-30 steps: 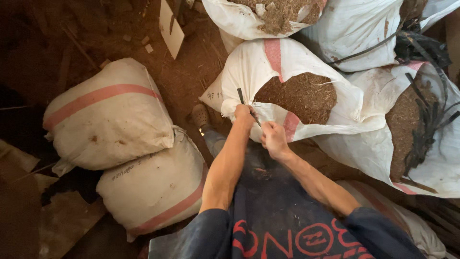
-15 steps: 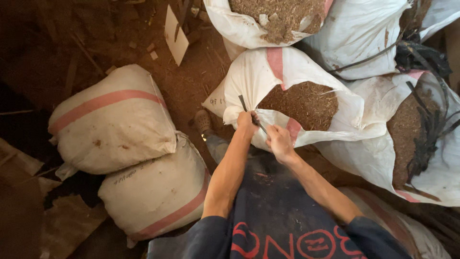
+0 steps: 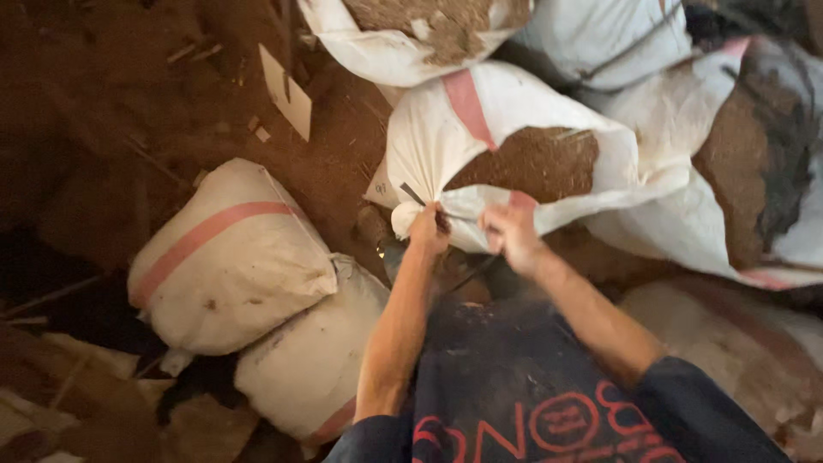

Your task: The person scoops wood shavings from a pile on the floor into a large white sack using a shovel. After filling the sack, the person gathers the top edges and ties the sack shut using a metal rod to twist and secure the closure.

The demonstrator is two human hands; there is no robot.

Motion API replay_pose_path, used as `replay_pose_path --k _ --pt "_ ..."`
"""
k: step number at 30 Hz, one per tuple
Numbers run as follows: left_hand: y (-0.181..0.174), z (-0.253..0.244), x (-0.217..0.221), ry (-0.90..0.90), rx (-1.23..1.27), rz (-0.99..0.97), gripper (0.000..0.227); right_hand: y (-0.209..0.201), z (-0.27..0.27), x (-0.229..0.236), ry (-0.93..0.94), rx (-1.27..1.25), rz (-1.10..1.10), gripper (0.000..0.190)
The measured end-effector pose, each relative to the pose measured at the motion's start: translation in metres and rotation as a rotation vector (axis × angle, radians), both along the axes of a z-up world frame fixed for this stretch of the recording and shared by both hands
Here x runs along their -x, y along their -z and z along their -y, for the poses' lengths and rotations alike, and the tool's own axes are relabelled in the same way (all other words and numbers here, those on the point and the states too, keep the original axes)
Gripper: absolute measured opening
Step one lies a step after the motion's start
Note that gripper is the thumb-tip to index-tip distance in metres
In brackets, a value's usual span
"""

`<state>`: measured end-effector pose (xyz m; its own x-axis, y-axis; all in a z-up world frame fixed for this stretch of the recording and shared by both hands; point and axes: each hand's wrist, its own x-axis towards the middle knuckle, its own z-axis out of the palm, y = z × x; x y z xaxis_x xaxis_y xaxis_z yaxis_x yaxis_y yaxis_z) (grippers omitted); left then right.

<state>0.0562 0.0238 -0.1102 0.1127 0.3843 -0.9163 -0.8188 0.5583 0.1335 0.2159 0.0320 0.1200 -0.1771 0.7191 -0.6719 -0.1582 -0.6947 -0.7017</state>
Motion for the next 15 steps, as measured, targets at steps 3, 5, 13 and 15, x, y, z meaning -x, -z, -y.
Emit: replay_pose_path --k 3,5,13,15 --pt "-0.017 0.004 0.017 0.121 0.057 0.032 0.019 -0.009 -0.025 -0.038 0.375 0.126 -0.291 0.039" --pt "-0.029 -0.005 0.027 0.172 0.104 0.043 0.017 -0.013 -0.042 -0.064 0.518 0.046 -0.363 0.042" --pt "-0.048 -0.037 0.041 0.713 0.122 -0.091 0.009 0.023 -0.038 -0.078 0.945 -0.159 -0.147 0.031" --pt "-0.056 -0.043 0.057 0.924 0.024 -0.167 0.011 0.034 -0.029 -0.057 1.048 -0.182 -0.028 0.033"
